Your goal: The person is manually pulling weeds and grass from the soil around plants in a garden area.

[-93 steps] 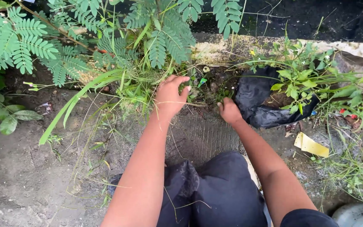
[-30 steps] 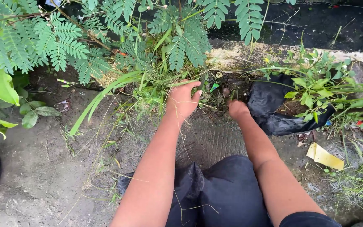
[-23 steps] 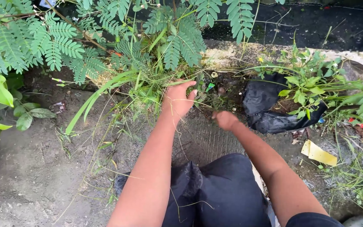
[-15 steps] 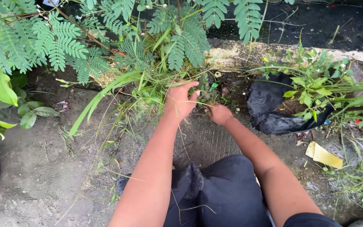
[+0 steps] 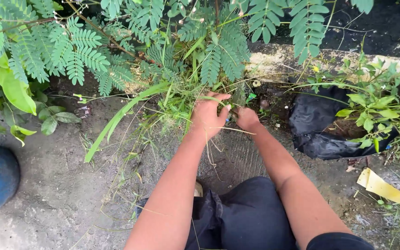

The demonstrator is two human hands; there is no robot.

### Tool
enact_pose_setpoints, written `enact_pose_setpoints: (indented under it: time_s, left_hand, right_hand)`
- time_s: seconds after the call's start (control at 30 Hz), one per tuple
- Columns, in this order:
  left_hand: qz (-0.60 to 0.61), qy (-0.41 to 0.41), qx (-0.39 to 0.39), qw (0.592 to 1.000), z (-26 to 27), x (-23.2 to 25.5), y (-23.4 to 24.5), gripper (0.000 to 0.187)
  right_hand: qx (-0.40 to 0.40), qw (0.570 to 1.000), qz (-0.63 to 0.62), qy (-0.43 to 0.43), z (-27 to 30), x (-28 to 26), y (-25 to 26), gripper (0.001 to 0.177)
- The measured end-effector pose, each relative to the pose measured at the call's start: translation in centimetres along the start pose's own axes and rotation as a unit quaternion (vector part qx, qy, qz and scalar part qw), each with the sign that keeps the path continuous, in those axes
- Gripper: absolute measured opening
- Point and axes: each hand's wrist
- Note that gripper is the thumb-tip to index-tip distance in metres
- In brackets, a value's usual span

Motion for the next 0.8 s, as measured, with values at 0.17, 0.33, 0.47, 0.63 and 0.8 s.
enact_pose_setpoints:
  time_s: [0.17,0.33,0.47,0.63,0.8]
  left_hand:
    - [0.002,0.007,-0.014,1.0,-0.8,-0.1,-0.9,0.038]
    - [-0.01,-0.047,0.044,0.998,-0.8,-1.4,-1.3,0.034]
    - [-0.033,-0.04,0.032,0.998,-2.3,-5.3,-3.5,0.036]
    - [-0.039,-0.151,0.164,0.974,-1.9,-8.3,-4.5,0.032]
    - [-0.023,-0.116,0.132,0.984,-0.3,-5.6,-1.7,0.032]
  right_hand:
    - [0.049,0.994,-0.082,0.056,1.9,1.4,1.7,0.019]
    - [0.0,0.99,-0.11,-0.091,-0.1,0.7,3.9,0.045]
    - [-0.015,0.987,-0.127,-0.098,-2.8,0.0,6.3,0.084]
    - [-0.066,0.981,-0.088,-0.162,-8.8,2.0,2.4,0.037]
    - [-0.02,0.978,-0.064,-0.196,-8.3,1.1,0.2,0.033]
Point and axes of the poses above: each hand's wrist, its own z-axis away from the middle knuckle, its own y-axis out of the back of the hand, x = y × z, and after that the axes turned 1 degree about z, right-handed
